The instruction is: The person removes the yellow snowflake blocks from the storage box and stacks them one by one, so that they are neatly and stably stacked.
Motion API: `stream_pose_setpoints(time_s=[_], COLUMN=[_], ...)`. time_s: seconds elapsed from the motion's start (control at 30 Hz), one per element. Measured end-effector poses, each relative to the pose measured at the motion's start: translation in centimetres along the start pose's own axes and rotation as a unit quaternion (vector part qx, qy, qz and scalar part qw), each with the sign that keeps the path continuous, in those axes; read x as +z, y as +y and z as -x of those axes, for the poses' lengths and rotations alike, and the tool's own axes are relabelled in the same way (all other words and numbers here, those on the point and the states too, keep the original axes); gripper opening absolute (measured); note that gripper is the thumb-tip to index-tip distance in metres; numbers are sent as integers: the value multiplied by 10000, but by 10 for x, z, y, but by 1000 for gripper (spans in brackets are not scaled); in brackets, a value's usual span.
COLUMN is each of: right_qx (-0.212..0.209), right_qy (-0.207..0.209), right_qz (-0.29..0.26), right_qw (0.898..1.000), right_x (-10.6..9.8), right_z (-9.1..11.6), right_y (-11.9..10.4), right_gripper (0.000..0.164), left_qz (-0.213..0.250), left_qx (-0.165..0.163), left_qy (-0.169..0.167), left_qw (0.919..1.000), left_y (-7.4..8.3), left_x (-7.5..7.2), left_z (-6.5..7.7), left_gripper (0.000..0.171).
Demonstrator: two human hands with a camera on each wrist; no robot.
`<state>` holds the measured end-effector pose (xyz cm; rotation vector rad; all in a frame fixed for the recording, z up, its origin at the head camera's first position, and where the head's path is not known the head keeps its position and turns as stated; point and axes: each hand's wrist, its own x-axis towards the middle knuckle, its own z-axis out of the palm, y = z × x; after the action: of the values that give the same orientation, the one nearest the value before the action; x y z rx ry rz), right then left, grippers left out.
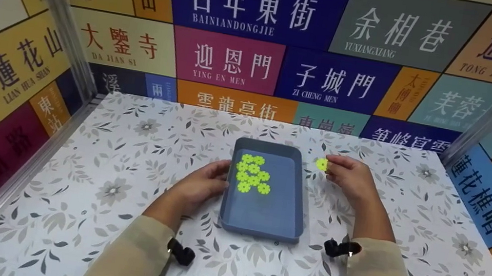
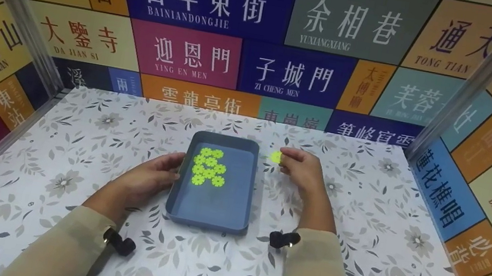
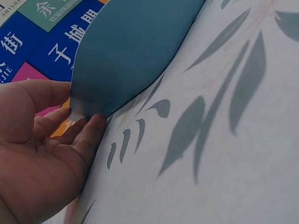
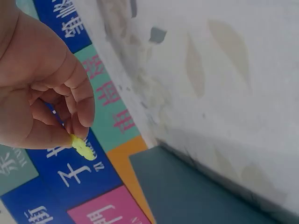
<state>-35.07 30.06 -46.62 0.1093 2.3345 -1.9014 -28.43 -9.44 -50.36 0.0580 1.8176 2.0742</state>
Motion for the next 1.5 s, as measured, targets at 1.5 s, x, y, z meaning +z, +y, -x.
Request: stream_pose_setpoints(time_s=[1.5], right_qx=[840], right_qy=[464], right_qz=[485], right_qw=[9942], right_x=[-25], right_z=[-6], right_y=[29], right_gripper=[44], left_qz=[-19], left_qx=[97], left_qy=[-51], left_qw=[9999], left_y=[-3], left_x=[-4], left_z=[-3], left_gripper=[74])
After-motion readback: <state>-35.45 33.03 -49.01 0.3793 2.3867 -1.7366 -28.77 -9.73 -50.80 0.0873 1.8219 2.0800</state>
